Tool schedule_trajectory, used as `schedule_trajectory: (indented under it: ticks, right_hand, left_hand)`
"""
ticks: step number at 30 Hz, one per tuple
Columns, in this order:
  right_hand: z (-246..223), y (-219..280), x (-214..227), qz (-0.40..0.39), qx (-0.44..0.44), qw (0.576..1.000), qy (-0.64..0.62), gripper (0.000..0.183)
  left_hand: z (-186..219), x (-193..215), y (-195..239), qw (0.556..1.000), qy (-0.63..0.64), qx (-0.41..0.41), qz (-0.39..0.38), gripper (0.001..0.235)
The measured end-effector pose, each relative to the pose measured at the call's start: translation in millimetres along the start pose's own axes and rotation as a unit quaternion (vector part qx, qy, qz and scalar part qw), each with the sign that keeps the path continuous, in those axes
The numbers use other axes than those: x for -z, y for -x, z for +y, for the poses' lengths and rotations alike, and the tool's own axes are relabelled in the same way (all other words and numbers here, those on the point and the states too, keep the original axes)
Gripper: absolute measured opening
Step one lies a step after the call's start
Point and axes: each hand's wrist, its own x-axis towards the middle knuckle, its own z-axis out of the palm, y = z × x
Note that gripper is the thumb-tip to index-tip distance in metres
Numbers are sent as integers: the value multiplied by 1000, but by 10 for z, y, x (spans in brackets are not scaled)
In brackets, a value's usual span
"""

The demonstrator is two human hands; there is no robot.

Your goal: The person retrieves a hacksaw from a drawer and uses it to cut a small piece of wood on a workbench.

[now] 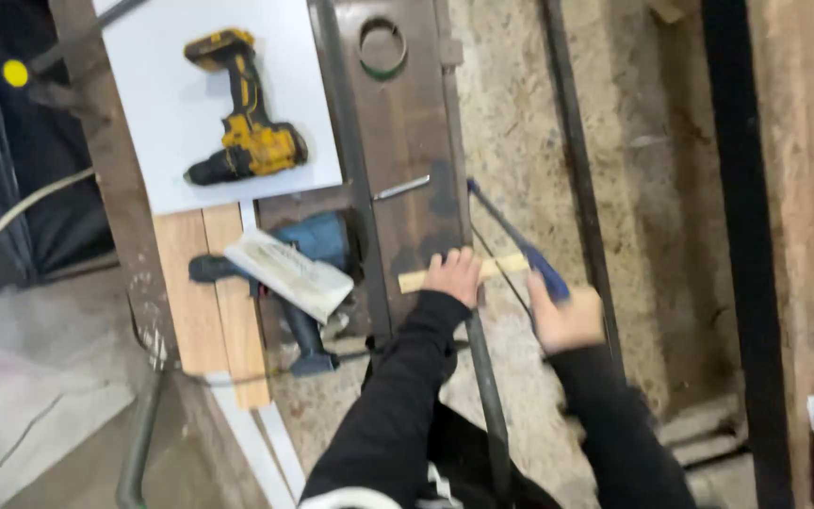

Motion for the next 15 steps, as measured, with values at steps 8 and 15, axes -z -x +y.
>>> schedule_trajectory:
  ticks: [8,15]
  right_hand:
    - [-36,-282,-167,31,34,998,53,53]
    - [-361,425,298,7,61,997,49,33]
  left_hand:
    - [102,-24,-75,1000,28,3,8,32]
    - [55,17,63,1000,-1,5,13,42]
